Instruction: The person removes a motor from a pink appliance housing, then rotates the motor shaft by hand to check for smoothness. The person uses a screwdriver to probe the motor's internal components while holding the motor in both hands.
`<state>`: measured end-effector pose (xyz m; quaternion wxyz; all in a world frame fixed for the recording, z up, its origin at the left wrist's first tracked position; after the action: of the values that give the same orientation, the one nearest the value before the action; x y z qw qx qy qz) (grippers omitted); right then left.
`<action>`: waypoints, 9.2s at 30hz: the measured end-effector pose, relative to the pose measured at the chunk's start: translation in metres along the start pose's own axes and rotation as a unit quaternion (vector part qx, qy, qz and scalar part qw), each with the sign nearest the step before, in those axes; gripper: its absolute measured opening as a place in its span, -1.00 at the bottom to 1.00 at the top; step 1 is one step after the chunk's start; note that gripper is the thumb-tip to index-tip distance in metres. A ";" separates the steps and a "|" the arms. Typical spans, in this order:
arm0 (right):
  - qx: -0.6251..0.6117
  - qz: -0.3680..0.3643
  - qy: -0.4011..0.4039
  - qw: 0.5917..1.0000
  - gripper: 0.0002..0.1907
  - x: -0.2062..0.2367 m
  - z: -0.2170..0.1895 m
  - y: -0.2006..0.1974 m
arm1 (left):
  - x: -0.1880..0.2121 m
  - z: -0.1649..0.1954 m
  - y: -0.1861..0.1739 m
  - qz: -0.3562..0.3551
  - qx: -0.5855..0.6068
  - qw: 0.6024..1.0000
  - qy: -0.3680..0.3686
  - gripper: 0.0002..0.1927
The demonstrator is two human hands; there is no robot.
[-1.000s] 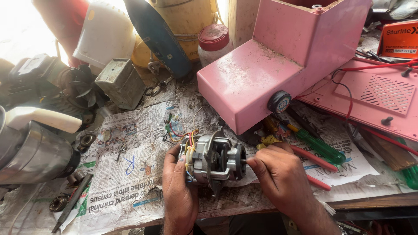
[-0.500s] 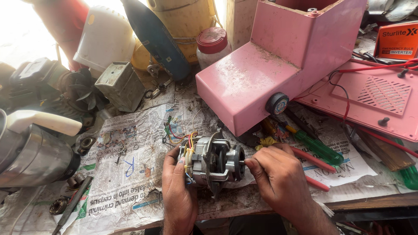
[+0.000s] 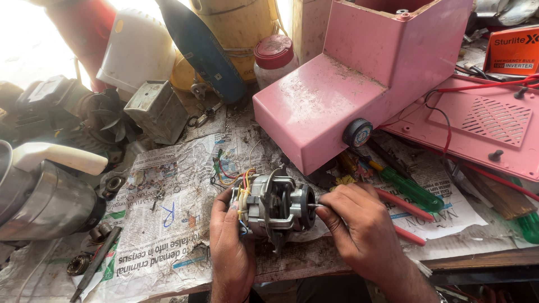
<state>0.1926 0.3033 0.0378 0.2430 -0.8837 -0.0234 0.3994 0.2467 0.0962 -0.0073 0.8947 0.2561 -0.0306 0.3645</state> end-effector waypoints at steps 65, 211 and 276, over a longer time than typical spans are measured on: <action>-0.021 -0.036 0.048 0.998 -0.84 -0.002 0.001 0.003 | 0.001 -0.002 0.002 -0.021 0.023 0.999 0.026 -0.54; 0.515 -0.076 0.148 0.841 -0.50 0.002 0.011 -0.028 | -0.010 0.094 -0.093 -0.138 -0.282 0.838 0.447 -0.70; 0.106 -0.009 -0.023 0.994 -0.62 0.050 -0.149 0.022 | -0.002 0.071 -0.090 -0.089 -0.337 0.797 0.494 -0.77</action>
<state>0.3300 0.2349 0.0766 0.3382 -0.8435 0.0055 0.4173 0.3151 0.0069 0.0145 0.8467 -0.2744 0.3177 0.3269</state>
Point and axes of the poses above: each hand's wrist, its own x-axis away from the middle knuckle, its own y-axis out of the palm, z = x × y, the point moved 4 cm from there along -x, towards the middle knuckle, and after that the axes turned 11 degrees about z, right-handed, at the moved point
